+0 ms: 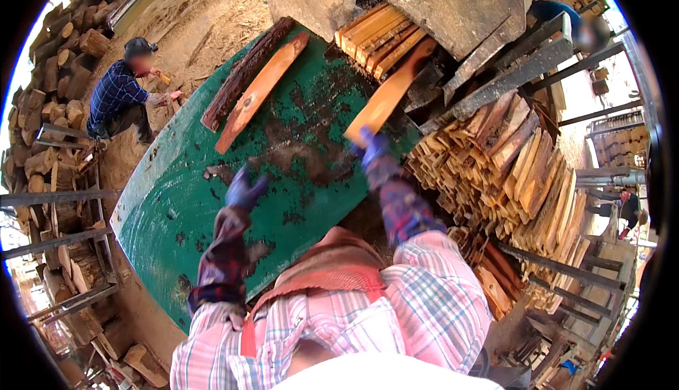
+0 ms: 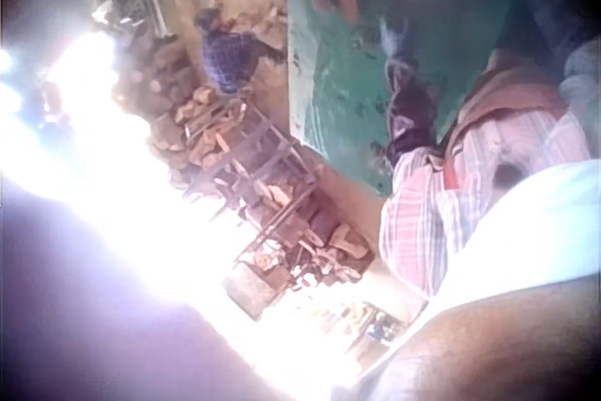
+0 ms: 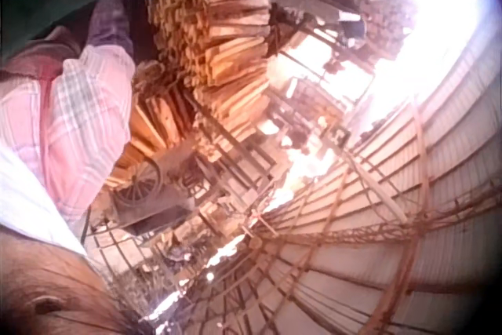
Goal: The person repeatedly picks up wooden planks from a green workbench, inspects them, and stacks them into a growing pile. The person wears blue gloves and a plaid shirt while handling the wood pieces one at a time.
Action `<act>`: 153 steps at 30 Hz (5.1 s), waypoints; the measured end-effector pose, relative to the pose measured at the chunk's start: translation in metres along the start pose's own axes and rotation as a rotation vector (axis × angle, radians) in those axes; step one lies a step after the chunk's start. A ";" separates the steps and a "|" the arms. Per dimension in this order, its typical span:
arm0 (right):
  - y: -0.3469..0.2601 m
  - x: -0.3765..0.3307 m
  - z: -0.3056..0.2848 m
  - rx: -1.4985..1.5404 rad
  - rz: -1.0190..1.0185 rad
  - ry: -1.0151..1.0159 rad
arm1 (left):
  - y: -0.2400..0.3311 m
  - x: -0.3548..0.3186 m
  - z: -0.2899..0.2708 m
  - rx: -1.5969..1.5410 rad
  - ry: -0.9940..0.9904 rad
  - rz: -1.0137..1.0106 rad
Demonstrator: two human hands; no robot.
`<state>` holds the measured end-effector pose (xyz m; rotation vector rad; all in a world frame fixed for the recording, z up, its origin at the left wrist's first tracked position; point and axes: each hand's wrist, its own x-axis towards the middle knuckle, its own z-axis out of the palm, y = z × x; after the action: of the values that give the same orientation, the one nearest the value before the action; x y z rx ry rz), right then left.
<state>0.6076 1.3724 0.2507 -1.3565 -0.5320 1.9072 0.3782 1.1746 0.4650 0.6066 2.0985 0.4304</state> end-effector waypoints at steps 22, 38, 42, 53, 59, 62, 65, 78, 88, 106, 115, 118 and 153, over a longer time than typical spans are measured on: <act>-0.074 -0.043 -0.038 -0.441 0.149 -0.076 | 0.234 0.209 0.002 -0.365 0.205 0.564; -0.152 0.057 0.076 0.277 0.001 -0.207 | 0.253 0.305 0.001 0.107 -0.141 0.531; -0.154 0.061 0.090 0.263 -0.016 -0.237 | 0.213 0.246 -0.021 0.687 0.335 0.726; -0.077 -0.179 -0.044 -0.105 0.062 -0.052 | -0.051 -0.004 -0.026 0.932 0.570 0.570; -0.034 -0.255 -0.091 -0.172 -0.042 0.108 | -0.094 0.013 -0.019 0.563 0.645 0.478; -0.030 -0.302 -0.101 -0.034 0.020 0.231 | -0.090 0.015 -0.035 0.537 0.581 0.499; 0.045 -0.330 -0.226 -0.735 -0.461 0.331 | -0.035 -0.005 -0.037 0.422 0.311 0.577; -0.114 -0.352 -0.264 0.631 -0.569 0.893 | -0.224 -0.161 -0.035 0.132 0.314 0.626; -0.018 -0.296 -0.002 0.204 -0.098 0.016 | -0.029 -0.202 0.082 0.183 0.075 0.879; -0.113 -0.221 -0.157 0.188 -0.324 0.293 | 0.169 0.089 -0.003 0.629 0.484 0.685; -0.056 -0.288 -0.268 -1.118 -0.102 0.935 | 0.144 0.215 0.004 0.724 0.540 1.027; -0.048 -0.269 -0.316 -0.213 -0.478 0.766 | 0.127 0.219 0.019 0.697 0.514 0.794; -0.127 -0.152 -0.128 -0.194 -0.460 -0.096 | 0.014 -0.002 0.010 0.624 0.524 0.496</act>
<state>0.7951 1.3309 0.3873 -1.1389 -1.0054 1.5746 0.3916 1.1857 0.4679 1.5341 2.5848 0.2028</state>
